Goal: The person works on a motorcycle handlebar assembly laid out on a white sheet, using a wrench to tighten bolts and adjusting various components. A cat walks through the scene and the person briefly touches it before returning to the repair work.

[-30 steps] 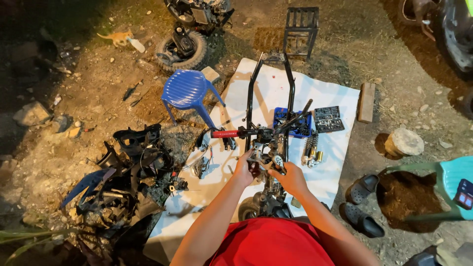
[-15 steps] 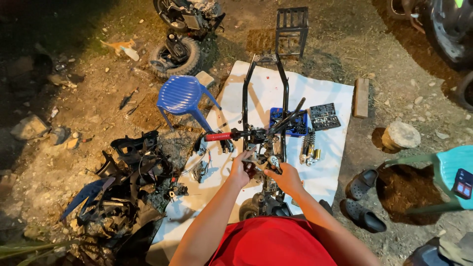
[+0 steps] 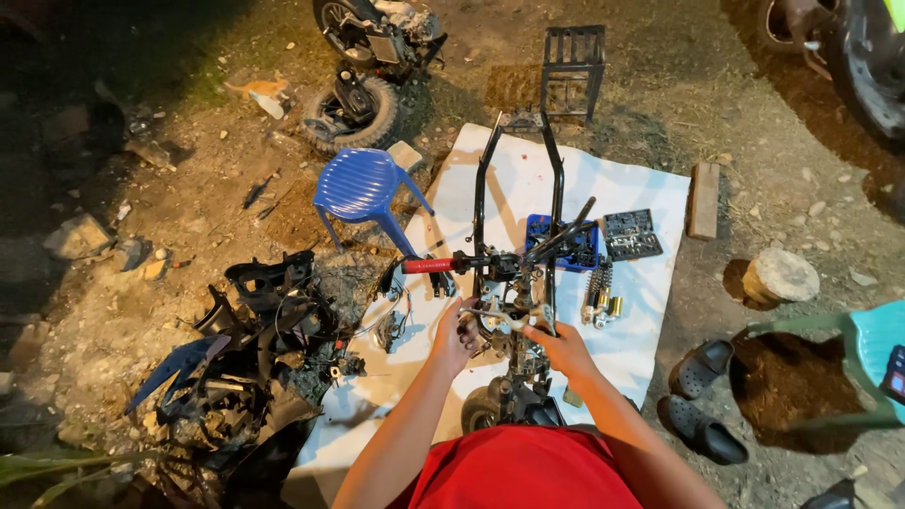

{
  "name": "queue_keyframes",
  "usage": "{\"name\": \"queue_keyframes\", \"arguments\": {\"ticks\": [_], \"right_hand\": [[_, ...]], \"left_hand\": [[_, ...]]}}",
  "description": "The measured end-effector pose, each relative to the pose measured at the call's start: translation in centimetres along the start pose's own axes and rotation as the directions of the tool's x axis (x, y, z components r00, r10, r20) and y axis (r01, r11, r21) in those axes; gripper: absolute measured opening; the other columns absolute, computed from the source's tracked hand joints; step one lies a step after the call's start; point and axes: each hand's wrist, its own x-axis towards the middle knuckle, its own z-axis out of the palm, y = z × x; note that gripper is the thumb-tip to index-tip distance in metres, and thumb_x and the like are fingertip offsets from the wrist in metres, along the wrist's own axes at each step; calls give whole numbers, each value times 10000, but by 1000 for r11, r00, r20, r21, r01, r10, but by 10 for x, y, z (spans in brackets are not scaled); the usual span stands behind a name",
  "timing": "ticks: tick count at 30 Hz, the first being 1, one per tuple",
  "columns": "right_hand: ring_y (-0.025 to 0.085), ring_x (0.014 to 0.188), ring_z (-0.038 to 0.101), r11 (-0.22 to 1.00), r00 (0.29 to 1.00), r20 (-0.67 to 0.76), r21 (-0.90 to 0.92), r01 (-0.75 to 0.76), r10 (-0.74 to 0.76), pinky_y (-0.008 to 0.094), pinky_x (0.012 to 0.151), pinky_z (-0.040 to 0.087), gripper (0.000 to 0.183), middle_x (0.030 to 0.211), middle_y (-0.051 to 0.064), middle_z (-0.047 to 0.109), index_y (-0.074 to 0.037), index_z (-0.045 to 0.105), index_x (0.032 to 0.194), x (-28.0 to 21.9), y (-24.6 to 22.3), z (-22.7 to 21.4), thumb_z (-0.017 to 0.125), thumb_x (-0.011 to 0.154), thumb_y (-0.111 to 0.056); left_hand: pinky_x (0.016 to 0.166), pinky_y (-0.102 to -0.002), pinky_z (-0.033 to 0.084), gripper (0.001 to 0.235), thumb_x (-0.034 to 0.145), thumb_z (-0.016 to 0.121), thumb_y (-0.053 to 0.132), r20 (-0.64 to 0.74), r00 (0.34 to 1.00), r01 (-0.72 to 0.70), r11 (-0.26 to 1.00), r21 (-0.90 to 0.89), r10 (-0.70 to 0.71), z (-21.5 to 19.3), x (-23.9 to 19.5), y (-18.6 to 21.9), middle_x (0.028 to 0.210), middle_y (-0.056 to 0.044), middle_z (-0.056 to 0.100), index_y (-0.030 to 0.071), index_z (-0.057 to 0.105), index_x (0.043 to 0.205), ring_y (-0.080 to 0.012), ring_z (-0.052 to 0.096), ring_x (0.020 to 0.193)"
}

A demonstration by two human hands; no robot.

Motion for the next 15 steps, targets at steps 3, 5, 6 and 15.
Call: {"name": "queue_keyframes", "arguments": {"ticks": [3,5,6,15], "right_hand": [[83,443,253,994,998,19,90,-68,66,313,436,179,277,569,-54,350,-72,696,934,4,6,-11,765,893,-337],[88,439,237,987,997,47,142,-71,64,319,433,166,271,556,-50,338,-70,674,921,12,10,-13,768,887,-322],[93,435,222,978,995,72,197,-76,63,325,431,154,269,542,-46,325,-68,652,908,15,13,-15,772,881,-307],[108,454,330,999,997,78,-29,-23,25,328,451,259,347,574,-41,367,-58,651,895,39,11,2,777,888,-380]], "left_hand": [[467,-256,233,289,1025,546,404,-40,995,-92,995,24,93,-12,0,2,628,50,385,148,631,1130,-70,283,494],[461,-253,221,219,1024,589,364,-53,990,-124,989,82,128,-12,-2,7,638,56,389,153,590,1084,-67,283,498],[454,-249,209,186,1024,631,323,-62,985,-151,978,142,161,-12,-3,9,649,62,394,157,548,1039,-65,283,503],[464,-276,270,284,924,747,368,-275,881,-174,803,570,386,6,-14,32,670,39,441,100,663,881,-85,357,547]]}}
